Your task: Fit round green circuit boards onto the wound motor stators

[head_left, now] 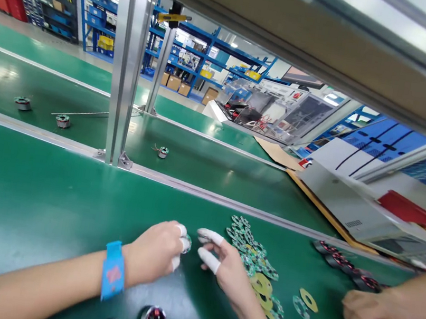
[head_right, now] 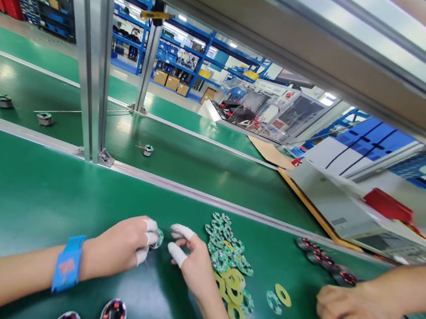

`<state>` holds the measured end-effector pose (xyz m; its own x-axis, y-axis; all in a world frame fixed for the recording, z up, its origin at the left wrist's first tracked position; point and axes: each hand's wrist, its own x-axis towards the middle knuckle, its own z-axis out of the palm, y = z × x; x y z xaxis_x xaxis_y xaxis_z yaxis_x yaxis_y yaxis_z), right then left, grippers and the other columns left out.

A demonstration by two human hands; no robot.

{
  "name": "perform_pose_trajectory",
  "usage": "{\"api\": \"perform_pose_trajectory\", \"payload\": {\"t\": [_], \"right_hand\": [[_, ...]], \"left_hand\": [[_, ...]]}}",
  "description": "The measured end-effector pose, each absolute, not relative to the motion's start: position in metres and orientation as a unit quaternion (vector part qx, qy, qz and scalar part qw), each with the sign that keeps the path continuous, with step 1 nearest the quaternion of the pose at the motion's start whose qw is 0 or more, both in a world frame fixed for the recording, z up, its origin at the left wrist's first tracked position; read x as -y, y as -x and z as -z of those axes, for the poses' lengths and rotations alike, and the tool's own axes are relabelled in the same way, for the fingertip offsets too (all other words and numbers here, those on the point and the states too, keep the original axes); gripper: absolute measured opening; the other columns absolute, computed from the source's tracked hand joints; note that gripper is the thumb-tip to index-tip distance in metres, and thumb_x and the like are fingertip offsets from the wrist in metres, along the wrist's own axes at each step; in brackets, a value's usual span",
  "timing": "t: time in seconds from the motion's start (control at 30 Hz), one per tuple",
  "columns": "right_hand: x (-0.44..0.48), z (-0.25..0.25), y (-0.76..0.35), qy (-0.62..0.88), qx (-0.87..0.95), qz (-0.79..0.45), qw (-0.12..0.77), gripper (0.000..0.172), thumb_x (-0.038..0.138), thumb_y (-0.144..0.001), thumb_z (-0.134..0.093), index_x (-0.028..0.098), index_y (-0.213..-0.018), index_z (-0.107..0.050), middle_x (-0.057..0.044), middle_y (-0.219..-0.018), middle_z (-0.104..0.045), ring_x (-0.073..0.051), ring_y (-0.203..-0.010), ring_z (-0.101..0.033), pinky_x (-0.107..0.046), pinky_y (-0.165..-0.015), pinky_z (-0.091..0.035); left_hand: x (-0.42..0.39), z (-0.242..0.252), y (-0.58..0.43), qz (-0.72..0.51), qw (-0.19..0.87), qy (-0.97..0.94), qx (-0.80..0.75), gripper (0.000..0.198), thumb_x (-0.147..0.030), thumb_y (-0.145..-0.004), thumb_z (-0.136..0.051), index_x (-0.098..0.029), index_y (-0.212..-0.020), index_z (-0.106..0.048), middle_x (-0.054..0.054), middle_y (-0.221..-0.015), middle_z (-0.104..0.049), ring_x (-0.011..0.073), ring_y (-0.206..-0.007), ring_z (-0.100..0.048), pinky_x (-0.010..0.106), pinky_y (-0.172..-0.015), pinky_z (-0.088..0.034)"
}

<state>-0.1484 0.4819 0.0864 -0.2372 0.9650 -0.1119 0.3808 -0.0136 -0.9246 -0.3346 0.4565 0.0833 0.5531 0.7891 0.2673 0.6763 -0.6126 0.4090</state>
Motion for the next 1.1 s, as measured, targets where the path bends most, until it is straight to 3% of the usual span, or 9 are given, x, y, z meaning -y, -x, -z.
{"api": "perform_pose_trajectory", "payload": {"t": [0.1, 0.2, 0.33, 0.6, 1.1], "right_hand": [[-0.482, -0.088, 0.152, 0.569, 0.607, -0.444, 0.333, 0.033, 0.038, -0.065, -0.063, 0.013, -0.086, -0.066, -0.002, -0.062, -0.059, -0.013, -0.047, -0.051, -0.025, -0.041, -0.045], [-0.481, -0.087, 0.162, 0.582, 0.603, -0.438, 0.326, 0.033, 0.042, -0.064, -0.063, 0.013, -0.080, -0.066, 0.000, -0.053, -0.056, -0.013, -0.044, -0.051, -0.025, -0.038, -0.043], [-0.480, -0.085, 0.171, 0.585, 0.653, -0.367, 0.310, 0.028, 0.039, -0.065, -0.061, 0.014, -0.076, -0.067, -0.001, -0.055, -0.057, -0.014, -0.044, -0.050, -0.025, -0.039, -0.042], [-0.479, -0.090, 0.175, 0.527, 0.796, -0.141, 0.261, 0.019, 0.024, -0.074, -0.048, 0.016, -0.066, -0.064, -0.003, -0.059, -0.057, -0.016, -0.053, -0.053, -0.028, -0.054, -0.042], [-0.480, -0.085, 0.174, 0.494, 0.815, -0.133, 0.270, 0.016, 0.021, -0.076, -0.049, 0.017, -0.066, -0.061, 0.000, -0.055, -0.052, -0.014, -0.050, -0.049, -0.024, -0.049, -0.038]], "left_hand": [[-0.463, -0.084, 0.341, -0.300, 0.256, -0.786, -0.476, 0.036, -0.022, -0.074, -0.061, -0.015, -0.108, -0.056, 0.008, -0.101, -0.057, 0.0193, -0.091, -0.054, 0.028, -0.082, -0.045], [-0.465, -0.079, 0.340, -0.292, 0.310, -0.762, -0.488, 0.043, -0.031, -0.070, -0.068, -0.014, -0.108, -0.056, 0.007, -0.098, -0.057, 0.0205, -0.088, -0.054, 0.030, -0.078, -0.045], [-0.466, -0.072, 0.336, -0.281, 0.297, -0.778, -0.476, 0.032, -0.033, -0.074, -0.067, -0.017, -0.101, -0.060, 0.005, -0.093, -0.059, 0.0198, -0.086, -0.054, 0.029, -0.077, -0.043], [-0.472, -0.074, 0.335, -0.255, 0.256, -0.812, -0.459, 0.022, -0.037, -0.080, -0.061, -0.017, -0.088, -0.062, 0.004, -0.085, -0.059, 0.0183, -0.081, -0.054, 0.026, -0.071, -0.041], [-0.473, -0.075, 0.335, -0.236, 0.239, -0.813, -0.475, 0.027, -0.044, -0.081, -0.058, -0.017, -0.083, -0.062, 0.004, -0.084, -0.059, 0.0186, -0.078, -0.056, 0.026, -0.068, -0.042]]}}
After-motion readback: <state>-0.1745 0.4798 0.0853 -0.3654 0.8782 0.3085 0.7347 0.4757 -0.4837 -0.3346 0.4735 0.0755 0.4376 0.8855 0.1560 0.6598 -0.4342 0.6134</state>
